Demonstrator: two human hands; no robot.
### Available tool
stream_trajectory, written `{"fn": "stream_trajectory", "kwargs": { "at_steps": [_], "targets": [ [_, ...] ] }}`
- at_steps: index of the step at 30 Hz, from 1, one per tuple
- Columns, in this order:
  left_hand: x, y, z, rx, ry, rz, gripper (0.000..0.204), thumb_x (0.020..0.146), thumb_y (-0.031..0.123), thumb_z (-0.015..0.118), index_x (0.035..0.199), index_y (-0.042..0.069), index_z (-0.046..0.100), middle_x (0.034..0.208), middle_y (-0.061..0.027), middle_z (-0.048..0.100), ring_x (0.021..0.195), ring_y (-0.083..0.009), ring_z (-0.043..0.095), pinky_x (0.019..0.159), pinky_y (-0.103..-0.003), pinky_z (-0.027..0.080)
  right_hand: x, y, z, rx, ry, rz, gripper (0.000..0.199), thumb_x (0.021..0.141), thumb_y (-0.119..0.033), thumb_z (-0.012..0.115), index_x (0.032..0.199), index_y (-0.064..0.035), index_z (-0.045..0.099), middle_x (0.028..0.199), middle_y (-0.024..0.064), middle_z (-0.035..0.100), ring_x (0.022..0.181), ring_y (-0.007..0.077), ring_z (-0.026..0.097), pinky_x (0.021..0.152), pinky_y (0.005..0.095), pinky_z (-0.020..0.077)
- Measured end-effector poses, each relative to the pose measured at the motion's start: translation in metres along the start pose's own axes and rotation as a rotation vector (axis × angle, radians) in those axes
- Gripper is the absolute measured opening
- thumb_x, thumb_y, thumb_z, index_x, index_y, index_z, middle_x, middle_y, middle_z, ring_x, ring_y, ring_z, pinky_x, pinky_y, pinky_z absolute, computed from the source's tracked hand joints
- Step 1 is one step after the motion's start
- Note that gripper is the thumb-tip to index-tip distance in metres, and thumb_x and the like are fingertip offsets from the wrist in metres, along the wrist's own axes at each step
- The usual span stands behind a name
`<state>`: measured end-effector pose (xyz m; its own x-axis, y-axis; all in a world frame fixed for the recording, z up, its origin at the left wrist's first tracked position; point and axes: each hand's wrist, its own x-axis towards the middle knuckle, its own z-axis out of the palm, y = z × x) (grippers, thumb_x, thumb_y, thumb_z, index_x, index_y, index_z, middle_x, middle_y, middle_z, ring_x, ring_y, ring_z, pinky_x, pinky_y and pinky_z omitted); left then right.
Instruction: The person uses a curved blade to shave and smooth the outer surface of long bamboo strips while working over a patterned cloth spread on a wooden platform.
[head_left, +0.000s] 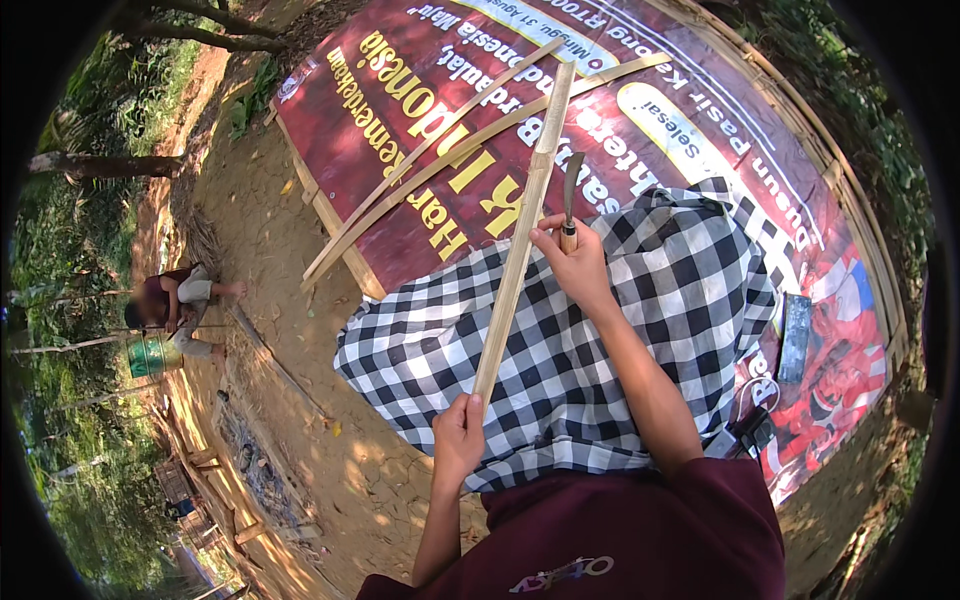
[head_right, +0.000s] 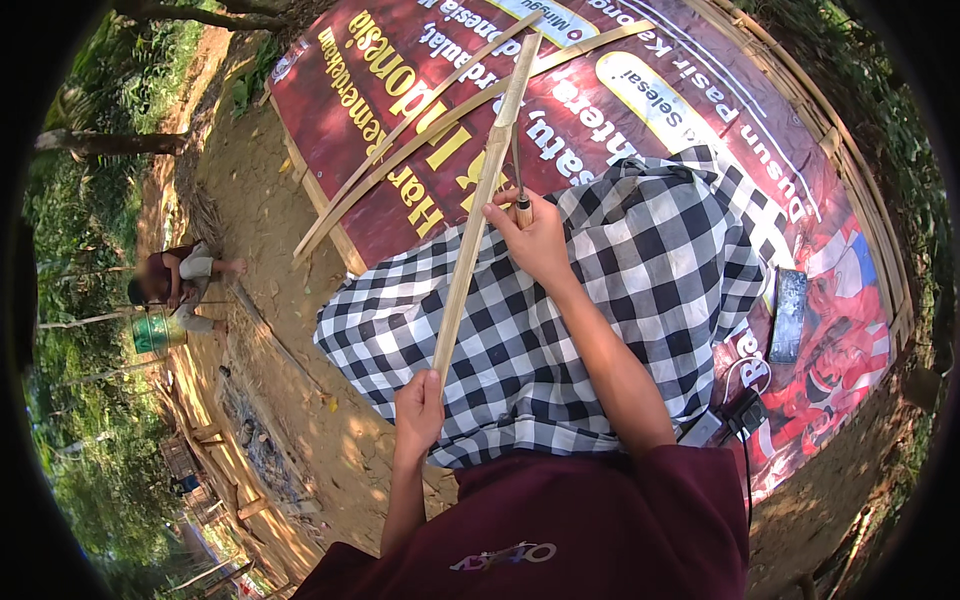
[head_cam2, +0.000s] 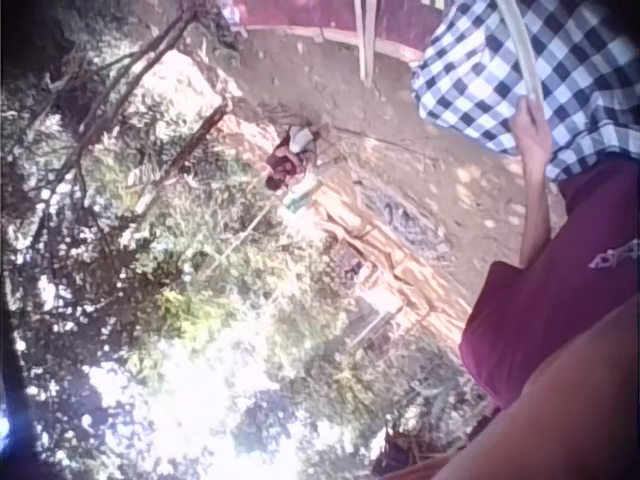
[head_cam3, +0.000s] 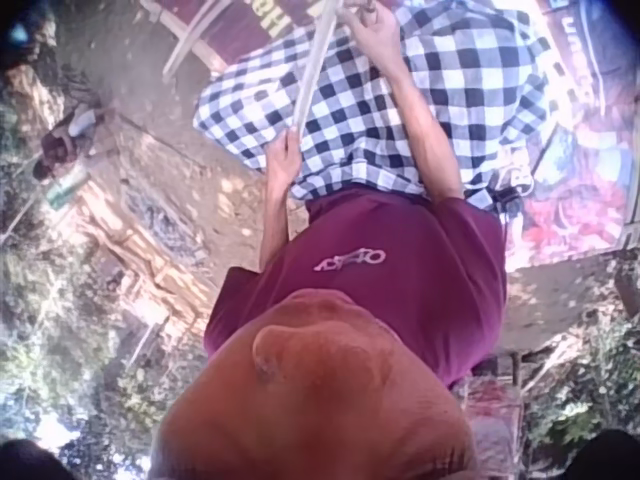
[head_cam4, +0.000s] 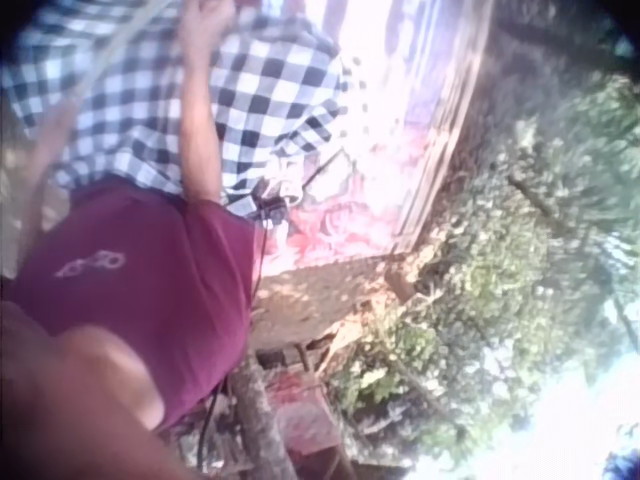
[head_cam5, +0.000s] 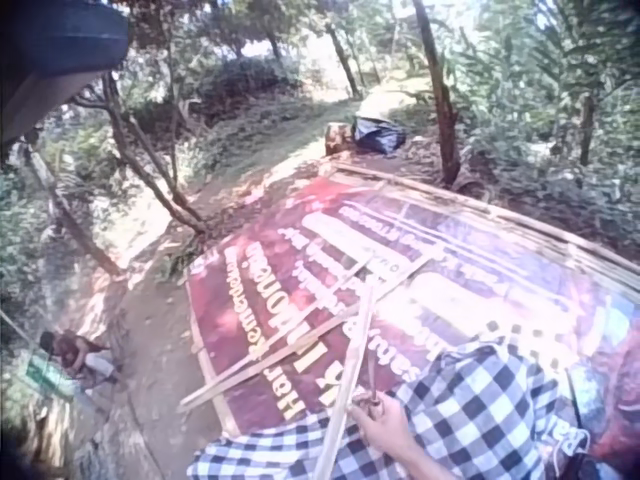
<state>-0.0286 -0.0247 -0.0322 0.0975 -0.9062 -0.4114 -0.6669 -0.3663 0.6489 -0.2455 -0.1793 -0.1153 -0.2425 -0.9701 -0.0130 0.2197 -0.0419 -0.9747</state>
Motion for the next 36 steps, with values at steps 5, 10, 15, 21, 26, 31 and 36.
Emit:
{"fn": "stream_trajectory", "kwargs": {
  "at_steps": [5, 10, 15, 21, 26, 31, 36],
  "targets": [
    [0.002, 0.002, 0.003, 0.016, 0.004, 0.026, 0.037, 0.098, 0.024, 0.049, 0.072, -0.002, 0.05, 0.05, -0.0101, 0.041, 0.046, -0.0115, 0.038, 0.045, -0.032, 0.034, 0.0, 0.006, -0.002, -0.083, 0.027, -0.034, 0.017, 0.089, -0.014, 0.066, 0.08, -0.0027, 0.058, 0.057, -0.0082, 0.043, 0.052, 0.0012, 0.035, 0.047, 0.0222, 0.0274],
    [0.001, -0.005, 0.003, -0.006, -0.008, 0.039, 0.037, 0.098, 0.024, 0.049, 0.071, -0.002, 0.049, 0.05, -0.0101, 0.041, 0.046, -0.0113, 0.037, 0.045, -0.032, 0.033, 0.012, 0.005, -0.009, 0.186, 0.214, 0.052, 0.019, 0.091, -0.017, 0.065, 0.078, -0.0045, 0.057, 0.055, -0.0079, 0.043, 0.048, 0.0012, 0.035, 0.043, 0.022, 0.0265],
    [0.002, -0.017, 0.001, 0.004, 0.011, -0.082, 0.038, 0.099, 0.024, 0.049, 0.069, -0.001, 0.046, 0.05, -0.0083, 0.039, 0.048, -0.0097, 0.036, 0.045, -0.032, 0.032, 0.024, 0.007, -0.027, 0.232, 0.389, 0.105, 0.021, 0.093, -0.022, 0.063, 0.08, -0.0063, 0.058, 0.052, -0.0052, 0.045, 0.04, 0.0029, 0.036, 0.038, 0.0213, 0.0279],
    [0.003, -0.018, -0.001, -0.059, 0.045, -0.041, 0.039, 0.099, 0.024, 0.049, 0.069, 0.0, 0.046, 0.05, -0.0047, 0.038, 0.049, -0.0078, 0.035, 0.045, -0.032, 0.032, 0.014, 0.009, -0.009, -0.145, 0.151, -0.002, 0.021, 0.085, -0.021, 0.071, 0.089, -0.0006, 0.067, 0.06, -0.0042, 0.054, 0.055, 0.0022, 0.043, 0.049, 0.0219, 0.0334],
    [0.002, -0.013, 0.001, -0.014, 0.017, 0.036, 0.037, 0.098, 0.024, 0.05, 0.072, -0.001, 0.049, 0.049, -0.0085, 0.041, 0.046, -0.0104, 0.038, 0.045, -0.032, 0.034, 0.01, 0.01, -0.004, -0.098, 0.138, -0.001, 0.019, 0.085, -0.019, 0.071, 0.087, -0.0009, 0.066, 0.059, -0.0047, 0.052, 0.054, 0.0024, 0.041, 0.048, 0.0222, 0.0325],
    [0.002, -0.01, 0.002, 0.049, -0.001, 0.088, 0.035, 0.098, 0.024, 0.05, 0.073, -0.002, 0.051, 0.05, -0.011, 0.043, 0.045, -0.0121, 0.04, 0.045, -0.033, 0.035, 0.011, 0.018, -0.009, -0.135, 0.17, -0.045, 0.018, 0.086, -0.016, 0.069, 0.078, -0.0022, 0.061, 0.058, -0.0063, 0.048, 0.052, 0.0027, 0.039, 0.047, 0.0229, 0.0306],
    [-0.001, -0.004, 0.002, -0.031, -0.078, 0.023, 0.035, 0.098, 0.024, 0.05, 0.075, -0.002, 0.051, 0.05, -0.0094, 0.041, 0.045, -0.0115, 0.039, 0.045, -0.032, 0.033, 0.013, 0.02, -0.011, 0.065, 0.294, 0.015, 0.019, 0.09, -0.013, 0.065, 0.076, -0.0062, 0.055, 0.058, -0.0079, 0.044, 0.048, 0.001, 0.035, 0.043, 0.021, 0.0255]
  ]
}}
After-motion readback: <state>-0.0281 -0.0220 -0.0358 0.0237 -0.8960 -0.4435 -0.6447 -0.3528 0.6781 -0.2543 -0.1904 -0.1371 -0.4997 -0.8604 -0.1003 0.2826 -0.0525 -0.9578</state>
